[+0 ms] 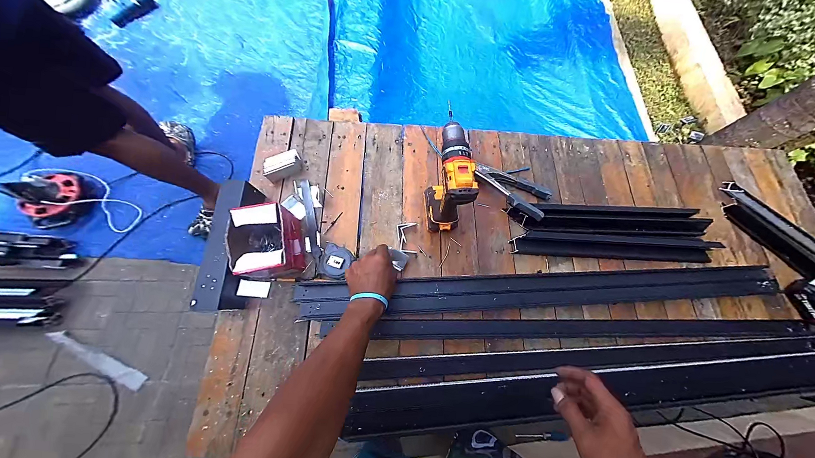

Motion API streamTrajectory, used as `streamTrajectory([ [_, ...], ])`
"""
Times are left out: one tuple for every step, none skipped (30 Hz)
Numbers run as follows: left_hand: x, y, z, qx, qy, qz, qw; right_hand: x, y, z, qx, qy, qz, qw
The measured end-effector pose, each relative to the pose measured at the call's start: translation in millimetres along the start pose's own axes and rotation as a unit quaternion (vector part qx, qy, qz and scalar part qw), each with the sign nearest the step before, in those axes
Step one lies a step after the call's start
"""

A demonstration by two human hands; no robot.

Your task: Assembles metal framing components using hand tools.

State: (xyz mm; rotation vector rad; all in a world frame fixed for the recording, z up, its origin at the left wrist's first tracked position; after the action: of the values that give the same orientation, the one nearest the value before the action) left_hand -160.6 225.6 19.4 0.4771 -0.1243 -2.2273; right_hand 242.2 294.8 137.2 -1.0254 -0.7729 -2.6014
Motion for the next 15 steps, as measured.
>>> streamTrajectory([
  [-0.1,0.3,2.5,-0.005,0.005,0.011,1.000,11.6,-18.7,-1.3,0.012,0.012,0.018,1.000],
  [0.5,1.6,3.9,-0.020,0.014,0.011,1.000,23.4,-35.9,-3.6,0.027,0.022,0.033,0.999],
  [1.9,3.1,4.9,-0.040,0.024,0.007,0.999,35.8,-52.0,-7.6,0.040,0.030,0.052,0.997],
  [4.0,6.1,5.7,-0.062,0.035,0.002,0.997,48.1,-65.0,-13.4,0.052,0.037,0.072,0.995],
  [6.6,10.2,5.7,-0.081,0.045,-0.004,0.996,60.6,-75.3,-20.9,0.063,0.044,0.094,0.993],
  [9.1,14.1,5.3,-0.098,0.056,-0.013,0.994,72.5,-83.1,-29.9,0.079,0.049,0.110,0.990],
  [10.6,18.2,4.9,-0.105,0.064,-0.019,0.992,83.1,-87.9,-39.7,0.098,0.054,0.125,0.986],
  [11.4,21.9,4.4,-0.109,0.068,-0.020,0.991,92.3,-90.3,-50.0,0.117,0.060,0.140,0.981],
  [12.2,23.3,3.8,-0.110,0.068,-0.012,0.991,100.3,-90.9,-60.2,0.135,0.064,0.155,0.976],
  [12.8,23.0,2.9,-0.107,0.066,0.002,0.992,105.9,-89.5,-69.7,0.155,0.067,0.165,0.972],
  [13.1,21.4,1.3,-0.096,0.063,0.022,0.993,109.5,-86.4,-78.0,0.176,0.070,0.170,0.967],
  [12.9,19.4,0.0,-0.084,0.062,0.044,0.994,111.1,-82.3,-84.4,0.197,0.073,0.171,0.963],
  [12.6,17.1,-1.2,-0.078,0.067,0.062,0.993,110.5,-77.8,-89.1,0.212,0.077,0.172,0.959],
  [12.6,14.4,-2.0,-0.077,0.073,0.078,0.991,107.7,-74.0,-92.4,0.225,0.080,0.171,0.956],
  [12.8,11.5,-2.4,-0.076,0.081,0.090,0.990,102.9,-70.7,-93.9,0.235,0.082,0.168,0.954],
])
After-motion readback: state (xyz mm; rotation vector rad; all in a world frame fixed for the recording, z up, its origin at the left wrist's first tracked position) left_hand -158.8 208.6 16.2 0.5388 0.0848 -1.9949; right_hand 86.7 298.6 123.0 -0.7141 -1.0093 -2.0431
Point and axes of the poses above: each hand's wrist, its own y-axis away from the middle knuckle, its own z-axis out of the back of the hand, x = y × z, the point moved 6 cm from there along -y, towards the middle knuckle, and after that the axes turned 4 degrees about -z, right-handed, at the moved point
